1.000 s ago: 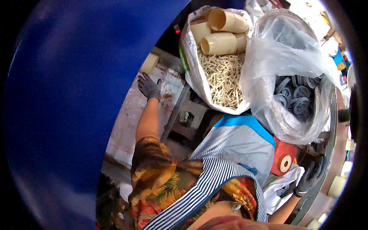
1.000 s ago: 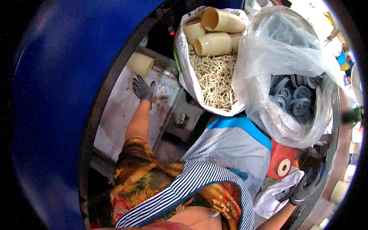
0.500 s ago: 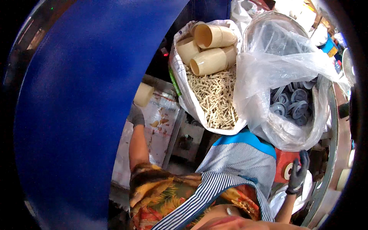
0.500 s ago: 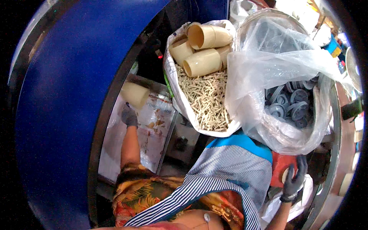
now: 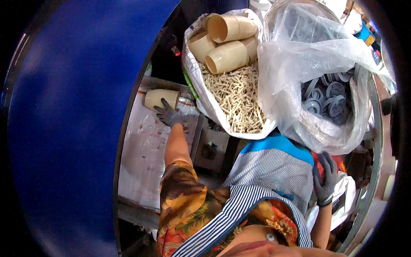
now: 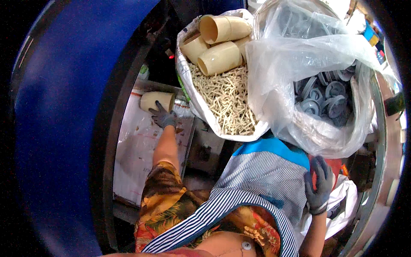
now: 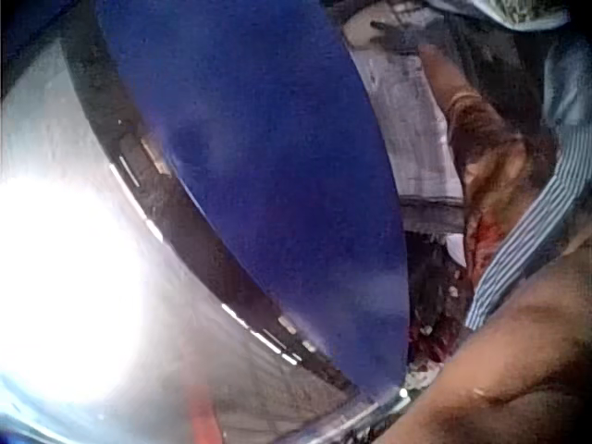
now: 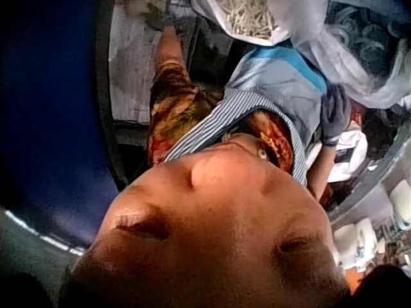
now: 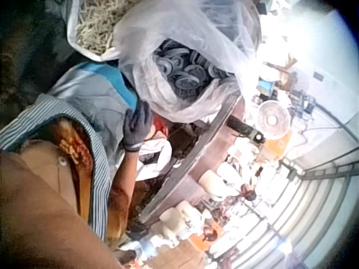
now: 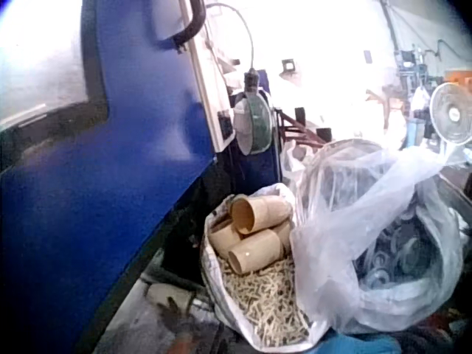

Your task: The person repeatedly picks up a beige plastic cup and a grey plastic lid from nearby piles. They align the lid with the cup opening and press it down to secure it. The person then places the assembled unit onto a conveyor belt to the right. This process is repeated continuously throughout the video.

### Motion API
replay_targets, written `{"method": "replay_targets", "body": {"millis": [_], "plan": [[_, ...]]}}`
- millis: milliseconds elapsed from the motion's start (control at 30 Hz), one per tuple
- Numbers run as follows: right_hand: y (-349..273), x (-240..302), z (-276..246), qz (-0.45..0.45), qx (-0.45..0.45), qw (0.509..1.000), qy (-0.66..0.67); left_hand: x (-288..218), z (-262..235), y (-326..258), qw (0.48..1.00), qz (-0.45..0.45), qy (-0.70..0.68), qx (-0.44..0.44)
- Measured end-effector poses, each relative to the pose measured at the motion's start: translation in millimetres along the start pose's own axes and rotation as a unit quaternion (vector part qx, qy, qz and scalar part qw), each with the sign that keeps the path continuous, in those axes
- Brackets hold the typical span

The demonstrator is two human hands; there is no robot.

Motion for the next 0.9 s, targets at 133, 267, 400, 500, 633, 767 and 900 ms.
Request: {"method": "replay_targets", "body": {"millis": [133,267,400,500,633,767,900], "plan": [[-43,-60,0,0.102,-0.025,0.993,0.043,21,-65,-12,0.974,-0.047,-0.201,0.092],[-4,-33,42,0.108,-0.023,0.975,0.192,55,-96,-49,0.873,0.197,-0.418,-0.158],[61,47,119,0.09,0.135,0.814,0.558,34,-183,-196,0.741,0.324,-0.585,-0.062],[97,91,118,-0.012,0.13,0.811,0.57,-5,-190,-283,0.626,0.448,-0.633,0.081],[58,56,59,-0.077,-0.04,0.964,0.249,-26,-239,-353,0.653,0.674,-0.305,-0.162],[-6,30,38,0.015,-0.152,0.966,0.207,-26,-307,-391,0.53,0.668,-0.513,-0.1],[-48,25,69,0.019,-0.194,0.972,0.127,-88,-346,-476,0.512,0.766,-0.354,-0.161]]}}
Point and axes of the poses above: each hand's wrist, its own y-axis towards the middle knuckle, its own z-axis out of the palm, x = y × z, the point moved 9 cm from there along y, towards the middle knuckle, and after that the axes turned 9 degrees about y, right-handed, at the moved point
